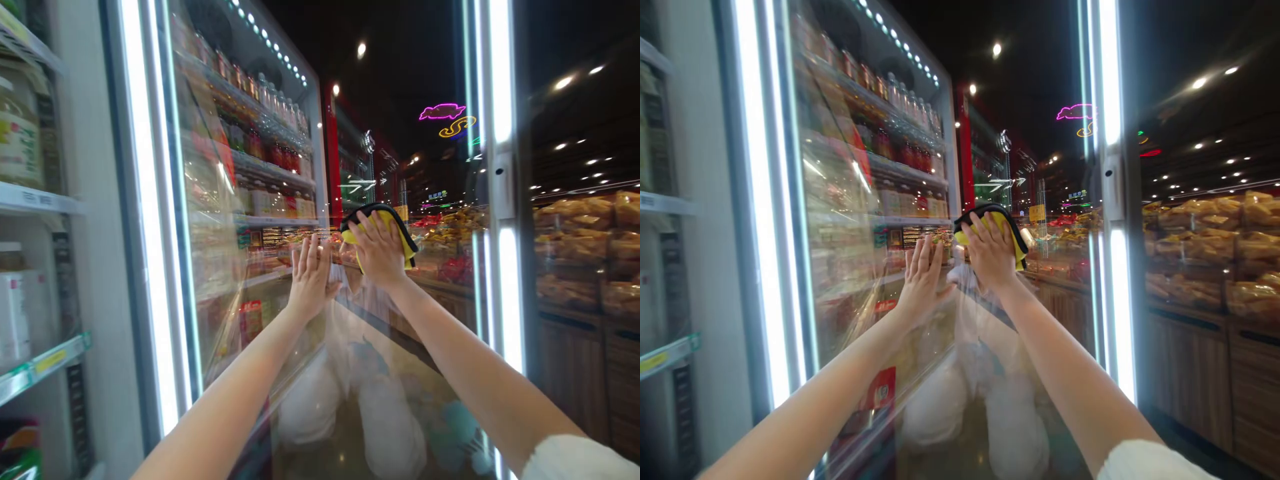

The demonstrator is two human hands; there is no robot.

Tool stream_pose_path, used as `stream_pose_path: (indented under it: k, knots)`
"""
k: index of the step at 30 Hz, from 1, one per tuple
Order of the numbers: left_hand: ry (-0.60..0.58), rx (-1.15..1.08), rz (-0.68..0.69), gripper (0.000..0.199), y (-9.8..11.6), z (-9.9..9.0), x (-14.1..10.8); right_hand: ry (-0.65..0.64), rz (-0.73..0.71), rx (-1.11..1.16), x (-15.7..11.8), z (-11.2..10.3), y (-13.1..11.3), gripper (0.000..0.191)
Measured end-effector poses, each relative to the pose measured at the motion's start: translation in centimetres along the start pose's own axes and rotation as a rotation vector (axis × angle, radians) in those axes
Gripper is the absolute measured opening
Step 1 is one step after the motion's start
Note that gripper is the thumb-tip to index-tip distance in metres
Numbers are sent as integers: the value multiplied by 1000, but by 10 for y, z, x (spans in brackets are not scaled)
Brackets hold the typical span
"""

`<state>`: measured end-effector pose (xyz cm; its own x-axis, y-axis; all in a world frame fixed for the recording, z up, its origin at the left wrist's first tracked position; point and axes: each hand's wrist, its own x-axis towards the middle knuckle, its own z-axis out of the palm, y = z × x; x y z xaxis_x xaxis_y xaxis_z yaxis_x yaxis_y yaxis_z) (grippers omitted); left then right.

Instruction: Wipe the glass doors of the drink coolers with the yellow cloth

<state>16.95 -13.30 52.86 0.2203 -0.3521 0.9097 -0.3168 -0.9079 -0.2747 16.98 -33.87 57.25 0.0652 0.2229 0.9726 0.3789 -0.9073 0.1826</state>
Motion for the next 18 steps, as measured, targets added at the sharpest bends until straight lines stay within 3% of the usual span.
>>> stream_pose_path:
  k: [2, 5, 8, 11, 13, 16, 18]
  knots:
    - [-11, -8, 14, 103, 8, 0, 5, 67, 109, -27, -3, -7, 23, 49]
    - [-40, -11, 46, 99, 18, 1, 5, 184, 328, -63, -38, -10, 38, 51]
    - [-57, -12, 73, 96, 26, 4, 6, 131, 275, -52, -65, -5, 27, 49]
    - [-55, -23, 61, 97, 34, 7, 13, 0, 75, -16, -48, -5, 22, 47]
    - [-45, -30, 45, 97, 40, 8, 18, -10, 41, -15, -24, -12, 34, 48]
    - [-30, -35, 55, 94, 48, 10, 22, 60, 160, -54, -11, -24, 66, 51]
    - [-26, -36, 70, 91, 52, 11, 22, 129, 320, -89, -31, -27, 79, 53]
